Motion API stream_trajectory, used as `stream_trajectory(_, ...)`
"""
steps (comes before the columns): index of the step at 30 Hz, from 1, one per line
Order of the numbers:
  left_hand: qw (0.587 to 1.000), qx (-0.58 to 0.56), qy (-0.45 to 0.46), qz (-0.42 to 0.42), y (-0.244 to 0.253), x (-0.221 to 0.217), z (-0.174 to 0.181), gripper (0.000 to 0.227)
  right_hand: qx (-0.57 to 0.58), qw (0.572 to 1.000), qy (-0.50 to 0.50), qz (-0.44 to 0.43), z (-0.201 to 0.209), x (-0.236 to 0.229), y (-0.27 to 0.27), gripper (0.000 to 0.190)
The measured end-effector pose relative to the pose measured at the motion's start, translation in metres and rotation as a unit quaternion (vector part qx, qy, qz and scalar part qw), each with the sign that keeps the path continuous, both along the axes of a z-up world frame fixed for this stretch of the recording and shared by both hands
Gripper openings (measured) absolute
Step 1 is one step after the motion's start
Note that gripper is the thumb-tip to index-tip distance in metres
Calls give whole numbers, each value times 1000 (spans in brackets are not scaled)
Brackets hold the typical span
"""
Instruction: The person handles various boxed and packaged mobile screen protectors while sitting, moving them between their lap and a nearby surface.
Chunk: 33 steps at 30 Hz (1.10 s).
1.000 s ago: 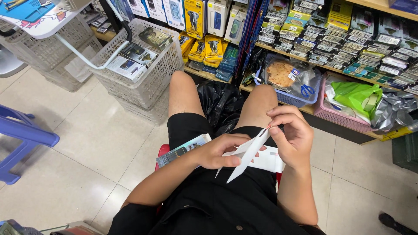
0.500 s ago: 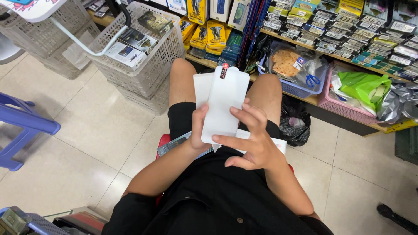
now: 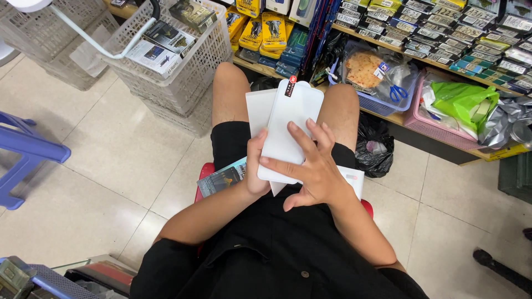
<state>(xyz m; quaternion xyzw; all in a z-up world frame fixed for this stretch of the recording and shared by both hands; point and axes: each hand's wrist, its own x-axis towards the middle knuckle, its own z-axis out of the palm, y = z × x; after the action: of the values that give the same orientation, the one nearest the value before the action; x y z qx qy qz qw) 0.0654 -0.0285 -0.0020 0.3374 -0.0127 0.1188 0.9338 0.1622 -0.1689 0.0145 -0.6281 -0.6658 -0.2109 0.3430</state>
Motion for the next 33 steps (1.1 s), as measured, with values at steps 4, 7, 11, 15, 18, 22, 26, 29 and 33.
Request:
stream_trajectory(4,995,97,-30,-4,-2,-4,-13,76,10,1000,0,-11,2,17,-6,97)
stream_trajectory(7,992,114,-1,-60,-8,-7,-18,77,33,999,6,-5,2,28,-13,101)
stream_trajectory(11,978,149,-17,-148,-14,-13,-9,75,79,997,8,-24,3,38,-22,104)
stream_trajectory(15,947,286,-68,-127,-13,-20,18,70,146,988,20,-54,6,47,-30,99)
stream_trajectory(18,942,295,-52,-152,-13,-17,21,68,170,981,44,-81,9,53,-34,92)
stream_trajectory(22,897,410,-121,-116,-7,-13,24,66,156,976,106,-108,47,32,-32,77)
stream_trajectory(26,893,412,-113,-142,-5,-9,34,64,178,913,349,117,19,40,-49,34)
stream_trajectory(29,853,482,-184,-78,2,-7,38,54,164,900,377,145,21,37,-55,20)
stream_trajectory(33,798,562,-200,90,9,-11,67,38,115,931,341,56,40,29,-58,18)
